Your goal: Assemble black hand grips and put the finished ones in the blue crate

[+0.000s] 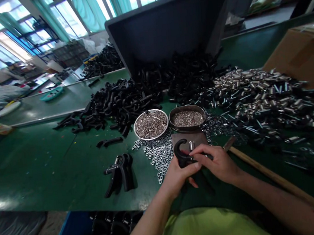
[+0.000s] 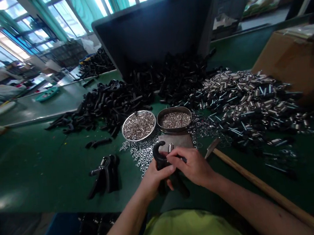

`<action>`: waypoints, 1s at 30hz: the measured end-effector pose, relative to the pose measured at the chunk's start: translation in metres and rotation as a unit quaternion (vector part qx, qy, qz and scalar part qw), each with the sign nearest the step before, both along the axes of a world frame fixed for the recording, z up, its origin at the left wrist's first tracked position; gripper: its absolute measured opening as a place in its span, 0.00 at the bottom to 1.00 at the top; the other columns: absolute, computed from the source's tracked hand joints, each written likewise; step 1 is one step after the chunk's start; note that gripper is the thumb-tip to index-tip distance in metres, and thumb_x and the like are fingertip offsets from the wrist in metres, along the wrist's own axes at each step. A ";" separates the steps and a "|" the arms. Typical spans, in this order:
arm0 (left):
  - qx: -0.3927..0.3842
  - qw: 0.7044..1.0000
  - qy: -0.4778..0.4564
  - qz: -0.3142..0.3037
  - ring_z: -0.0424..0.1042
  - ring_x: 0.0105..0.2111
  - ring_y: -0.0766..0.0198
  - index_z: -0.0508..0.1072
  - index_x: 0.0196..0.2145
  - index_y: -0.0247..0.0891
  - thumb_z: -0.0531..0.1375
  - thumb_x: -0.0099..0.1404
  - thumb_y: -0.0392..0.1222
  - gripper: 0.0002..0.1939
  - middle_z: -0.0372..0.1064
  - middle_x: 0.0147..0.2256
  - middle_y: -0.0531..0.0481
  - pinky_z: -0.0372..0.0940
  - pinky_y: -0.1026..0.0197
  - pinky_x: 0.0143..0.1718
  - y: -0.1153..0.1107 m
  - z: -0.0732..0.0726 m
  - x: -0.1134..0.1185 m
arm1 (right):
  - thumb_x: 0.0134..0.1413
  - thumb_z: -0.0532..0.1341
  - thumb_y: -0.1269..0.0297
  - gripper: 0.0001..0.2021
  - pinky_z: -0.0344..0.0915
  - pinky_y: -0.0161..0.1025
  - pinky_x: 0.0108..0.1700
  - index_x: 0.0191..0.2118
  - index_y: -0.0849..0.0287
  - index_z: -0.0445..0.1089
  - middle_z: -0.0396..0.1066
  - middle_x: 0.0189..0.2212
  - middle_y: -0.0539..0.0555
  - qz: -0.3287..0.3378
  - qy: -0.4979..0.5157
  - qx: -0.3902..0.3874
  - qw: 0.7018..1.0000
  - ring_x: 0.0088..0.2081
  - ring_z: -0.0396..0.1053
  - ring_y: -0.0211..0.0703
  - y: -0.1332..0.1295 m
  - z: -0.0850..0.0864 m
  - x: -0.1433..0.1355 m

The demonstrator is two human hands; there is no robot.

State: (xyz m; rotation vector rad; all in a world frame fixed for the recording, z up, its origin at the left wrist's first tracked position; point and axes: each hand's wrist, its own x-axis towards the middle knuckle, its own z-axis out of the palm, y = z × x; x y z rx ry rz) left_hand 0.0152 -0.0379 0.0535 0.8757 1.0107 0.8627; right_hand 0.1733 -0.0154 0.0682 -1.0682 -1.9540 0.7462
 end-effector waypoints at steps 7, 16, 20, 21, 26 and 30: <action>0.051 0.995 0.039 0.072 0.68 0.27 0.68 0.64 0.44 0.37 0.69 0.47 0.43 0.28 0.67 0.30 0.55 0.65 0.66 0.29 0.007 0.002 -0.006 | 0.60 0.51 0.57 0.10 0.65 0.37 0.34 0.38 0.56 0.65 0.70 0.28 0.52 -0.049 0.016 -0.022 0.998 0.31 0.70 0.41 -0.002 -0.010 0.008; 0.207 0.962 0.175 0.042 0.67 0.49 0.54 0.50 0.61 0.45 0.69 0.48 0.40 0.46 0.63 0.52 0.46 0.64 0.52 0.51 0.002 -0.004 -0.014 | 0.55 0.54 0.46 0.20 0.64 0.37 0.33 0.38 0.61 0.67 0.71 0.33 0.55 0.092 0.054 -0.330 0.938 0.35 0.69 0.44 0.016 -0.010 -0.008; 0.166 0.976 0.120 0.076 0.70 0.43 0.58 0.49 0.61 0.46 0.67 0.51 0.40 0.45 0.63 0.52 0.45 0.68 0.56 0.43 -0.007 -0.017 -0.009 | 0.58 0.53 0.56 0.12 0.61 0.39 0.35 0.30 0.58 0.62 0.69 0.28 0.53 -0.002 -0.047 -0.228 0.973 0.33 0.68 0.44 0.011 -0.003 -0.019; 0.160 0.978 0.110 0.074 0.71 0.42 0.59 0.48 0.61 0.46 0.67 0.51 0.40 0.45 0.63 0.51 0.45 0.69 0.56 0.41 -0.009 -0.020 -0.009 | 0.58 0.52 0.57 0.11 0.60 0.39 0.34 0.29 0.58 0.61 0.69 0.28 0.53 -0.008 -0.090 -0.208 0.974 0.32 0.68 0.44 0.009 -0.002 -0.020; 0.215 0.963 0.152 0.058 0.68 0.47 0.58 0.52 0.58 0.44 0.69 0.47 0.38 0.44 0.64 0.50 0.47 0.65 0.55 0.49 -0.010 -0.022 -0.013 | 0.61 0.48 0.61 0.11 0.60 0.41 0.37 0.35 0.61 0.63 0.70 0.32 0.58 0.037 -0.249 -0.133 0.959 0.36 0.69 0.48 0.003 0.000 -0.020; 0.234 0.956 0.178 0.012 0.69 0.44 0.60 0.54 0.56 0.43 0.67 0.45 0.34 0.42 0.66 0.47 0.49 0.65 0.57 0.47 -0.004 -0.022 -0.011 | 0.62 0.47 0.63 0.12 0.59 0.41 0.37 0.39 0.63 0.64 0.71 0.34 0.60 0.020 -0.304 -0.126 0.944 0.37 0.70 0.49 0.003 -0.002 -0.021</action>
